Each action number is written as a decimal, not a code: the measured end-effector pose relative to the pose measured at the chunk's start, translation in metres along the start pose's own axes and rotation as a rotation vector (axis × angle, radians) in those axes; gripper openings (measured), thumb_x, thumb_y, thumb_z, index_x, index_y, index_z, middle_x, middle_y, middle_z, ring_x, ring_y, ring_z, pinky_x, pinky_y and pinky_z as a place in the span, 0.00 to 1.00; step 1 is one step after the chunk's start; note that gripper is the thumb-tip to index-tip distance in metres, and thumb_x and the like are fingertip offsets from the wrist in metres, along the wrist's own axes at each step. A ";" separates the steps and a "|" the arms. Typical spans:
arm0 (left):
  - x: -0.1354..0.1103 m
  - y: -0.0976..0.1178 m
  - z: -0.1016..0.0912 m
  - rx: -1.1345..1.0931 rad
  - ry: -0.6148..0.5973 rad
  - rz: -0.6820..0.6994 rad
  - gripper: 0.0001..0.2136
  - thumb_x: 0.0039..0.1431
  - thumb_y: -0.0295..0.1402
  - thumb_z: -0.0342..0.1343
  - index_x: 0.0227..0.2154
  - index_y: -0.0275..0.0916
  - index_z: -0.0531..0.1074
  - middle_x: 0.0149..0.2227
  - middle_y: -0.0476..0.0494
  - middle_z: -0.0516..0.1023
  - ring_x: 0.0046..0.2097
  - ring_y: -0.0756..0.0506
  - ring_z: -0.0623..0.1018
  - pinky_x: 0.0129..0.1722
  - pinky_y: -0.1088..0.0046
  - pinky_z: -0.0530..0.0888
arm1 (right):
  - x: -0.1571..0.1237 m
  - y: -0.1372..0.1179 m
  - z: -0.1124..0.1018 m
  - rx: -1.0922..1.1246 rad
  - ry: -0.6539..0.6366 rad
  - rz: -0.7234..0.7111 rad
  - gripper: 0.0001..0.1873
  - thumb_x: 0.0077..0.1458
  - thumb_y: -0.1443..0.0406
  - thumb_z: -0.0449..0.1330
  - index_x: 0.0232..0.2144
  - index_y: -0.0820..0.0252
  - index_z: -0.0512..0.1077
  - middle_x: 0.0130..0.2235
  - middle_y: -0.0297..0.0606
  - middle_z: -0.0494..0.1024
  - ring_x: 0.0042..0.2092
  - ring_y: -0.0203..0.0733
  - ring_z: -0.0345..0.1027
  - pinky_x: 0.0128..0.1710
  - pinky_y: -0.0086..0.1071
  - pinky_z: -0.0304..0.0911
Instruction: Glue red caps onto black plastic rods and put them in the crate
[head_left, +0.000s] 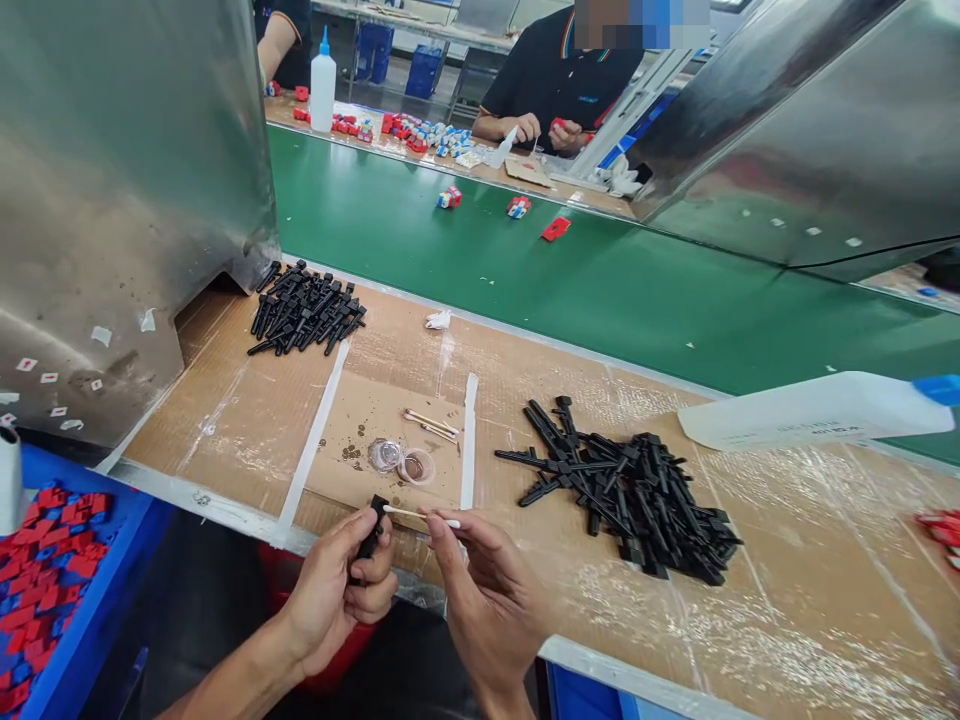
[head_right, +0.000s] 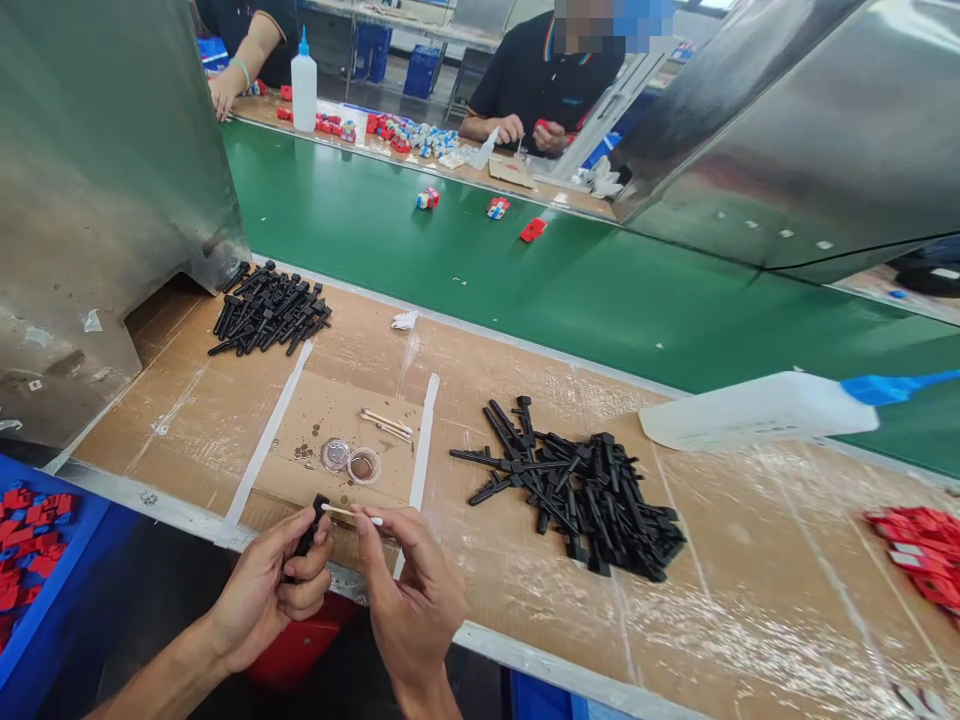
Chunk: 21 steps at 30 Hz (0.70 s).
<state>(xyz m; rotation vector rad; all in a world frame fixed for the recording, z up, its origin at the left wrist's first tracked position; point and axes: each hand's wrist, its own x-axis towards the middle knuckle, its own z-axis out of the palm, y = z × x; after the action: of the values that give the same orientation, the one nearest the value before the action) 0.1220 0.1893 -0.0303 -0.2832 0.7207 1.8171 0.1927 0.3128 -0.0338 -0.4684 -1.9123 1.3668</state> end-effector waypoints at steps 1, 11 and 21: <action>0.000 0.000 0.000 -0.001 -0.002 -0.002 0.14 0.61 0.44 0.55 0.33 0.36 0.66 0.19 0.61 0.49 0.18 0.58 0.44 0.18 0.81 0.43 | 0.000 0.001 0.000 -0.001 -0.003 0.001 0.13 0.56 0.75 0.62 0.40 0.53 0.76 0.36 0.32 0.80 0.37 0.36 0.75 0.37 0.29 0.71; 0.001 0.001 -0.001 0.013 -0.015 0.001 0.14 0.62 0.44 0.53 0.33 0.36 0.65 0.19 0.61 0.48 0.17 0.58 0.44 0.17 0.81 0.43 | -0.001 0.002 0.002 -0.014 -0.025 -0.012 0.14 0.56 0.75 0.62 0.40 0.52 0.75 0.37 0.31 0.79 0.38 0.35 0.74 0.38 0.28 0.70; 0.001 0.000 0.000 0.029 -0.010 -0.001 0.14 0.62 0.44 0.53 0.32 0.38 0.63 0.19 0.61 0.48 0.17 0.59 0.43 0.17 0.81 0.43 | -0.001 0.002 0.000 -0.067 -0.047 -0.103 0.16 0.55 0.77 0.62 0.41 0.55 0.75 0.36 0.33 0.79 0.38 0.38 0.74 0.38 0.31 0.71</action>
<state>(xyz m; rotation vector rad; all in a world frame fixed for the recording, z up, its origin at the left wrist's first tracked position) 0.1215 0.1904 -0.0311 -0.2550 0.7390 1.8051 0.1927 0.3128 -0.0357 -0.3671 -1.9974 1.2610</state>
